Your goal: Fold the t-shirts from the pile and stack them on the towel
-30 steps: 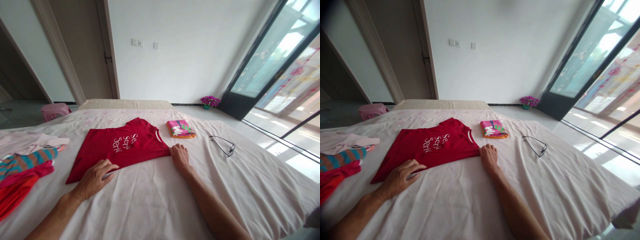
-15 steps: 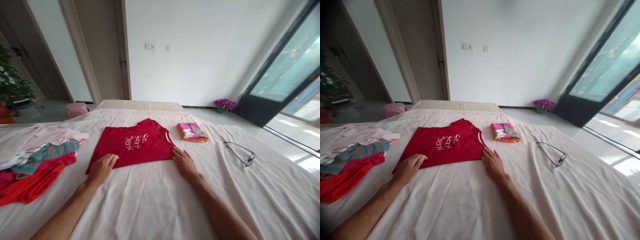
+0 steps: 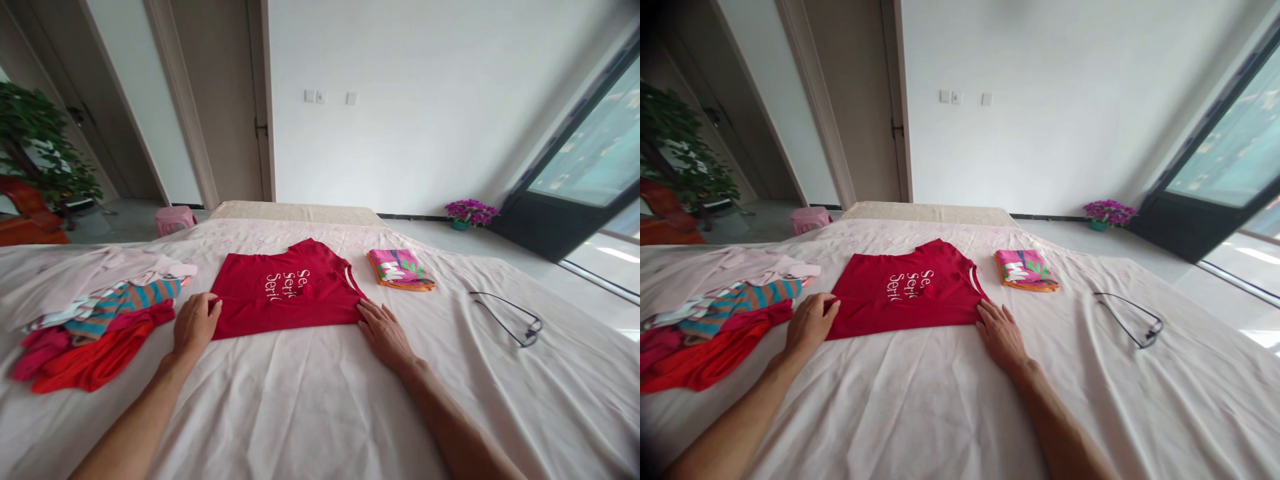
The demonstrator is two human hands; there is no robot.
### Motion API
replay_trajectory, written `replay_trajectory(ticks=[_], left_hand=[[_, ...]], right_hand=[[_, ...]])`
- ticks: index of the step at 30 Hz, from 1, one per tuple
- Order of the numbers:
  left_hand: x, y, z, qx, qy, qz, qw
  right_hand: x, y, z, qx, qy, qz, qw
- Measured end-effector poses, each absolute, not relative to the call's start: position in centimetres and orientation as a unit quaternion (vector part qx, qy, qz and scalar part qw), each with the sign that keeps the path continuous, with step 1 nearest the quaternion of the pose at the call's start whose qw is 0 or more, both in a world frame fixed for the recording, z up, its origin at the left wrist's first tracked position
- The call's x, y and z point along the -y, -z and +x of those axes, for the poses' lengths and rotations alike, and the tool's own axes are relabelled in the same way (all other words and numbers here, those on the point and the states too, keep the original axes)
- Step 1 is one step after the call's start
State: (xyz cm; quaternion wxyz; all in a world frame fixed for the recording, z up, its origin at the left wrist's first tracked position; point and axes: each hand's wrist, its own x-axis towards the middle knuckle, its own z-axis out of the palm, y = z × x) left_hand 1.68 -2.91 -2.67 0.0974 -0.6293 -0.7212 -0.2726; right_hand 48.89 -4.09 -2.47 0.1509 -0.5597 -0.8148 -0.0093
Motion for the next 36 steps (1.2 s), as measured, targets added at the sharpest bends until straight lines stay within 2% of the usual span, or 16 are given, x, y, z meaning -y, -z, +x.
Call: replay_trajectory(ticks=[2, 7, 11, 14, 19, 24, 33, 36], left_hand=[[2.8, 2.3, 2.0, 0.747, 0.275, -0.600, 0.077], [2.5, 2.2, 2.2, 0.786, 0.169, -0.592, 0.055], [2.7, 2.3, 2.2, 0.757, 0.160, -0.618, 0.140], [3.0, 2.2, 2.7, 0.669, 0.208, -0.684, 0.203], [3.6, 2.7, 3.8, 0.469, 0.261, -0.838, 0.099], [4.9, 2.6, 3.0, 0.426, 0.217, -0.875, 0.078], [6.6, 1.0, 1.6, 0.483, 0.169, -0.853, 0.105], [6.8, 0.7, 1.3, 0.498, 0.167, -0.845, 0.096]], right_hand=[[4.0, 2.5, 48.9, 0.815, 0.007, -0.558, 0.155], [4.1, 2.5, 48.9, 0.815, 0.007, -0.558, 0.155], [4.4, 2.1, 49.1, 0.824, 0.028, -0.535, 0.185], [4.5, 1.9, 49.2, 0.853, 0.025, -0.485, 0.190], [4.2, 2.2, 49.1, 0.847, 0.002, -0.498, 0.184], [4.5, 2.0, 49.4, 0.837, 0.019, -0.511, 0.196], [3.6, -0.6, 47.8, 0.844, 0.078, -0.529, 0.050], [4.0, -1.6, 47.4, 0.850, 0.103, -0.515, 0.042]])
